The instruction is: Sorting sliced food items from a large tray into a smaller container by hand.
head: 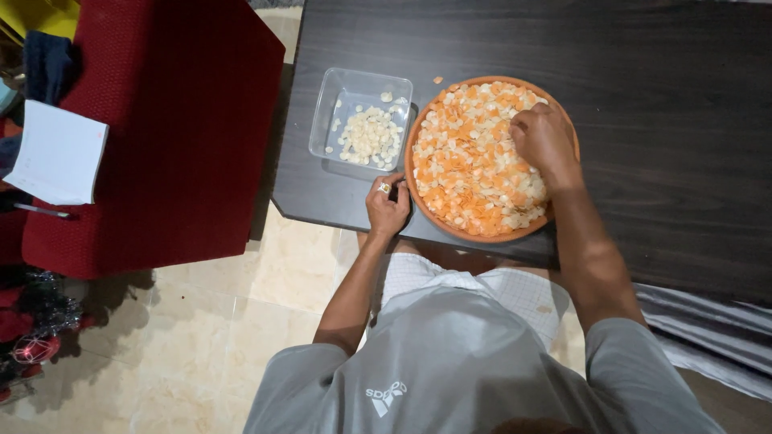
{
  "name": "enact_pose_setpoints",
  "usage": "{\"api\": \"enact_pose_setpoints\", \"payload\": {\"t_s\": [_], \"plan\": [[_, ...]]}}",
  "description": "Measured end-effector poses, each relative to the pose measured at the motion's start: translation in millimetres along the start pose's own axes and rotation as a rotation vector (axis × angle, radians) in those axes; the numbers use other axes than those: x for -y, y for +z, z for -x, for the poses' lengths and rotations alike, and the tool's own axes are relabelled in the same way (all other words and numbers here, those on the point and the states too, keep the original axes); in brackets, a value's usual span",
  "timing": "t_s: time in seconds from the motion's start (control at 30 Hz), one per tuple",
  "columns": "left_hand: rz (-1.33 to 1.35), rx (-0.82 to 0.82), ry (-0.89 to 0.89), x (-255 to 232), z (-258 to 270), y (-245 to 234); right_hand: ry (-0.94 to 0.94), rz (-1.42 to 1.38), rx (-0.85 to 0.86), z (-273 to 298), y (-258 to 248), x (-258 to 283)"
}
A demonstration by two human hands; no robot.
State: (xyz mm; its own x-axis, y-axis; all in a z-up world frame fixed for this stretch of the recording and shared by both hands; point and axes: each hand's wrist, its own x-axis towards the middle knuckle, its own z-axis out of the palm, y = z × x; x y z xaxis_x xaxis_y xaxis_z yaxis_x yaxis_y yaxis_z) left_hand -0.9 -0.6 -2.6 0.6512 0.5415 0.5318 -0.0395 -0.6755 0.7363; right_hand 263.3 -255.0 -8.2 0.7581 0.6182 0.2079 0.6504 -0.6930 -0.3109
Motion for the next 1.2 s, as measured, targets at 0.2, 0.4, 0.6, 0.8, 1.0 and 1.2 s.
{"api": "enact_pose_setpoints", "payload": {"t_s": [0.2, 0.4, 0.6, 0.8, 1.0, 1.2], "plan": [[-0.011, -0.012, 0.037, 1, 3, -1, 0.155, -0.528, -0.067, 6, -50, 29], [-0.051, 0.097, -0.066, 3, 5, 0, 0.503, -1.204, -0.031, -5, -68, 20], [-0.035, 0.082, -0.029, 3, 5, 0, 0.538, -1.52, -0.032, -6, -76, 25], [-0.034, 0.081, -0.054, 3, 5, 0, 0.535, -1.51, -0.007, -4, -80, 35], [-0.025, 0.061, -0.03, 0, 5, -1, 0.544, -1.571, -0.021, -4, -73, 40], [0.008, -0.017, 0.038, -2, -2, -1, 0.273, -1.228, -0.05, -5, -62, 55]]}}
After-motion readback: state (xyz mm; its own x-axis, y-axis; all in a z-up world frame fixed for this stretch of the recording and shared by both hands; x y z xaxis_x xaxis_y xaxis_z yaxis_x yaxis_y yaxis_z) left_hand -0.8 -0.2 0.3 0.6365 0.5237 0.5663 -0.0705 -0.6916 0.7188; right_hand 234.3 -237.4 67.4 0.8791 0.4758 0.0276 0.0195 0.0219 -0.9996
